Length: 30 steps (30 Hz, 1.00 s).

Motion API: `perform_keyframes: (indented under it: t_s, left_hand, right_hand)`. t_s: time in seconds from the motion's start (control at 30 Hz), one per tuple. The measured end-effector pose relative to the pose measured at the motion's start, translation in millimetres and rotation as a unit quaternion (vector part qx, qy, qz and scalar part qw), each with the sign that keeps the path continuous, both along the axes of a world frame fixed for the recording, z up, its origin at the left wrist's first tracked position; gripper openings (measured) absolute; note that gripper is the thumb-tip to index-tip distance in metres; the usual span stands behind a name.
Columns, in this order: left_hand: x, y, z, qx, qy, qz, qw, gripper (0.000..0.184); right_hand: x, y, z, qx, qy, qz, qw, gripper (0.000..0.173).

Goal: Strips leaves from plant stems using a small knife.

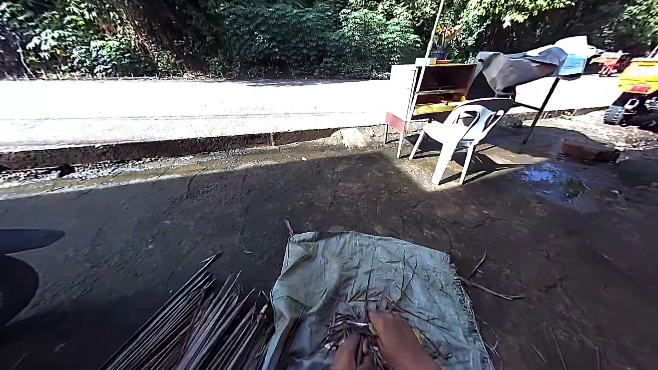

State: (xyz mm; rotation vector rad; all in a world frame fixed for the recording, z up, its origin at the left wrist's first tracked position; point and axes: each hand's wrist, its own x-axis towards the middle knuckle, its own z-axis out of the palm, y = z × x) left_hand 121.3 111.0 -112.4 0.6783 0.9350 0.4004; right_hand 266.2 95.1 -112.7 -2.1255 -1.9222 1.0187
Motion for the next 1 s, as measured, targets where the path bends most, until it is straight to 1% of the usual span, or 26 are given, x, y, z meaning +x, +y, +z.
perform_keyframes:
  t_s: [0.07,0.13,0.2,0.3,0.37,0.5,0.57,0.6,0.67,0.7,0.73,0.77,0.8,0.87,0.93,1.0]
  left_hand:
    - [0.1,3.7,-1.1,-0.019,0.011,-0.002,1.000,0.043]
    - [-3.8,5.8,0.8,-0.032,0.003,-0.009,0.999,0.044]
    - [-10.6,4.4,1.0,-0.039,-0.016,-0.023,0.999,0.046]
    - [-17.7,4.0,1.7,-0.041,-0.008,-0.051,0.998,0.046]
    - [-21.2,1.9,0.7,-0.052,-0.004,-0.060,0.997,0.046]
    - [-25.8,-1.2,2.8,-0.059,0.002,-0.085,0.995,0.045]
    - [-27.5,-1.4,1.6,-0.055,0.009,-0.084,0.995,0.045]
    - [-28.4,-0.7,1.2,-0.054,0.016,-0.077,0.995,0.045]
    - [-29.4,1.3,1.2,-0.032,0.035,-0.059,0.997,0.044]
    - [-29.8,2.3,0.8,-0.006,0.043,-0.056,0.998,0.042]
    - [-30.1,3.1,-1.6,0.027,0.051,-0.058,0.997,0.040]
    - [-30.0,3.4,-5.3,0.057,0.060,-0.065,0.994,0.037]
    - [-29.7,3.1,-9.2,0.076,0.067,-0.073,0.992,0.035]
    - [-29.2,3.1,-10.8,0.082,0.071,-0.082,0.991,0.034]
    - [-28.8,3.8,-8.1,0.081,0.064,-0.088,0.991,0.036]
    - [-30.3,1.7,-7.1,0.085,0.062,-0.113,0.988,0.037]
  right_hand:
    - [4.3,11.2,-4.4,-0.008,-0.019,-0.011,1.000,0.031]
    - [12.1,23.3,-4.2,-0.031,-0.045,-0.048,0.997,0.036]
    - [23.6,30.5,-4.1,-0.044,-0.069,-0.098,0.992,0.036]
    - [36.8,34.6,-12.0,-0.032,-0.120,-0.183,0.975,0.034]
    - [36.0,32.2,-18.8,-0.029,-0.144,-0.208,0.967,0.035]
    - [44.7,29.0,-22.7,-0.048,-0.141,-0.268,0.952,0.038]
    - [45.6,25.3,-14.7,-0.047,-0.109,-0.260,0.958,0.036]
    - [37.5,20.1,-9.0,-0.035,-0.080,-0.231,0.969,0.036]
    - [10.5,4.0,-2.7,-0.004,-0.026,-0.128,0.991,0.033]
    - [-4.3,-2.6,0.2,-0.005,-0.019,-0.075,0.997,0.031]
    - [-16.5,-6.1,3.0,-0.018,-0.032,-0.034,0.999,0.028]
    - [-23.8,-6.4,4.8,-0.033,-0.055,-0.013,0.998,0.027]
    - [-25.7,-4.6,3.6,-0.041,-0.079,-0.007,0.996,0.028]
    - [-20.7,3.9,0.6,-0.052,-0.118,-0.026,0.991,0.032]
    - [-8.0,15.3,-2.6,-0.045,-0.144,-0.082,0.985,0.035]
    - [14.3,24.8,-9.3,-0.046,-0.165,-0.164,0.972,0.036]
